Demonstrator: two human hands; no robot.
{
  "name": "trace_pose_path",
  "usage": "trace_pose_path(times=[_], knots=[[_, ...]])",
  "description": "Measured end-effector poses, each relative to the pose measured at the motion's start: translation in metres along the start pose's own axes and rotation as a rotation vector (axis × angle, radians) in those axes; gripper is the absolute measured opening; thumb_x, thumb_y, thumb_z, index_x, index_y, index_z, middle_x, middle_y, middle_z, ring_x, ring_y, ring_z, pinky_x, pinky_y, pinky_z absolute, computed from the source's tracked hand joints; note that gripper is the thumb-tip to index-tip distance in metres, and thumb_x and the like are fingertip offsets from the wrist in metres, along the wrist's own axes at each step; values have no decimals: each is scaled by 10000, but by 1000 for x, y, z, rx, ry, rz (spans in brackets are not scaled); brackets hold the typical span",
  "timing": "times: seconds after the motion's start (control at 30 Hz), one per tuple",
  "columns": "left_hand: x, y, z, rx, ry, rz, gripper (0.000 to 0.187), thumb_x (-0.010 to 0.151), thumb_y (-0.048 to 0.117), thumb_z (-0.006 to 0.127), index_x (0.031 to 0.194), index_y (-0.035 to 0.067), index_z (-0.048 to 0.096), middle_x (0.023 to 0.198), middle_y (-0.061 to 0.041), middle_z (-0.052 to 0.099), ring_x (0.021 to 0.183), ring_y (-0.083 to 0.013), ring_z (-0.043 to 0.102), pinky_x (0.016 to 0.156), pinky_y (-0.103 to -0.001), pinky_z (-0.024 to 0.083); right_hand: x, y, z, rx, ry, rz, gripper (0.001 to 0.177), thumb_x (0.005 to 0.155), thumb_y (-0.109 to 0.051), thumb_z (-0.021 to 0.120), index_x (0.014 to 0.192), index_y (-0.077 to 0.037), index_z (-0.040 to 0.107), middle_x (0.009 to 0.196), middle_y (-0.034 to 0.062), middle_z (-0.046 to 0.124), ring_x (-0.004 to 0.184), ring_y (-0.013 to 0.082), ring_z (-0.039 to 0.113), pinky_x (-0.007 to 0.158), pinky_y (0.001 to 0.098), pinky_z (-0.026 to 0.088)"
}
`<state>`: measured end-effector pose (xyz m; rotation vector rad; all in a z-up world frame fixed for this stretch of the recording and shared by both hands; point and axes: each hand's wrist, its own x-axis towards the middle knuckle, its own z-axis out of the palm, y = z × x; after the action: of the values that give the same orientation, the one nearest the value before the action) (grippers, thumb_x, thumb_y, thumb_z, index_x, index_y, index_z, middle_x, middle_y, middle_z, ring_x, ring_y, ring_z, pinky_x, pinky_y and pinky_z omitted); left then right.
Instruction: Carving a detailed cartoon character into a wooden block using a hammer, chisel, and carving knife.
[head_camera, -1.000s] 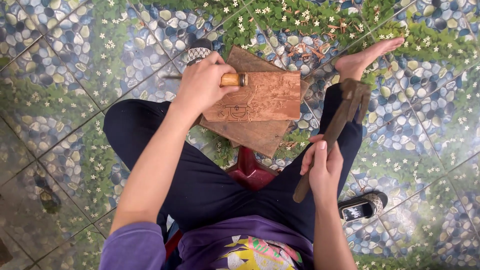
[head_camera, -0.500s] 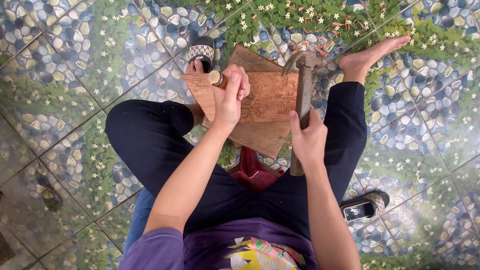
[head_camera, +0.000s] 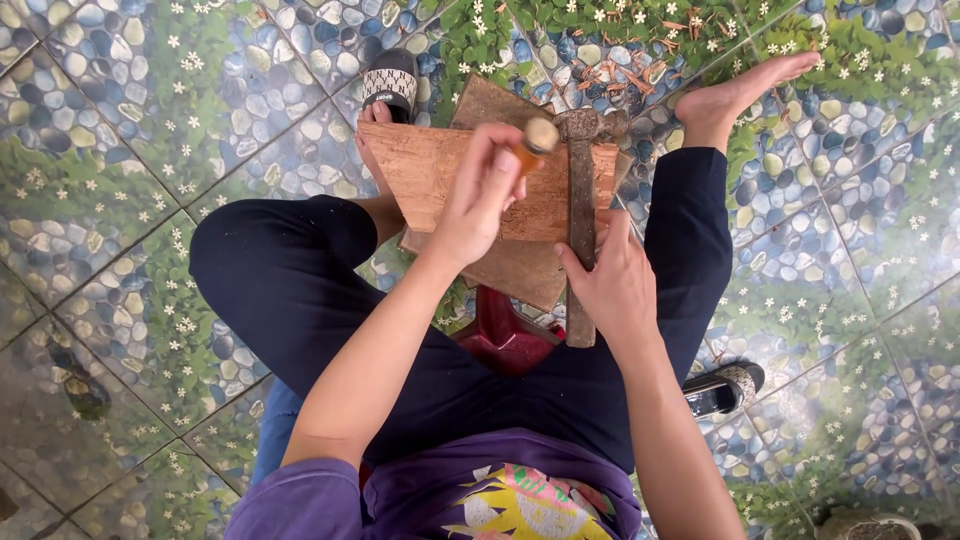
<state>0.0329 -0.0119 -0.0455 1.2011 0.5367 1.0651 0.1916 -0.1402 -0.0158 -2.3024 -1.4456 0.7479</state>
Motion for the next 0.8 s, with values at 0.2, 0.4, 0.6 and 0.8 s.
trace_pose_path(times=[0.2, 0.4, 0.6, 0.8], knots=[[-8, 21, 11, 412, -217, 131, 197, 994, 257, 702, 1142, 128, 707, 955, -47, 672, 757, -184, 621, 694, -299, 513, 0, -6, -23, 15, 146, -250, 627, 927, -408, 820, 1323, -15, 534, 1094, 139, 553, 986, 365, 607, 750, 473, 551], [-8, 36, 11, 623, -391, 196, 160, 1011, 272, 654, 993, 141, 744, 897, -28, 617, 671, -197, 609, 623, -323, 548, -3, 2, -15, 256, 119, -462, 673, 874, -431, 816, 1355, -14, 598, 1132, 130, 666, 978, 286, 645, 809, 418, 547], [-31, 1, 19, 744, -328, 394, 172, 1047, 96, 513, 1122, 43, 659, 852, -78, 590, 675, -228, 637, 582, -318, 578, -37, -34, -29, 419, -288, -215, 426, 1039, -170, 513, 1416, 24, 466, 617, 99, 698, 469, 245, 648, 422, 377, 505], [3, 38, -39, 1124, -73, 223, 512, 1084, 456, 387, 1382, 73, 550, 1419, -132, 456, 1309, -318, 468, 1066, -516, 420, -81, -4, -9, 868, -402, 259, 295, 1075, -230, 396, 1195, -8, 549, 668, 132, 585, 416, 137, 482, 343, 242, 369]])
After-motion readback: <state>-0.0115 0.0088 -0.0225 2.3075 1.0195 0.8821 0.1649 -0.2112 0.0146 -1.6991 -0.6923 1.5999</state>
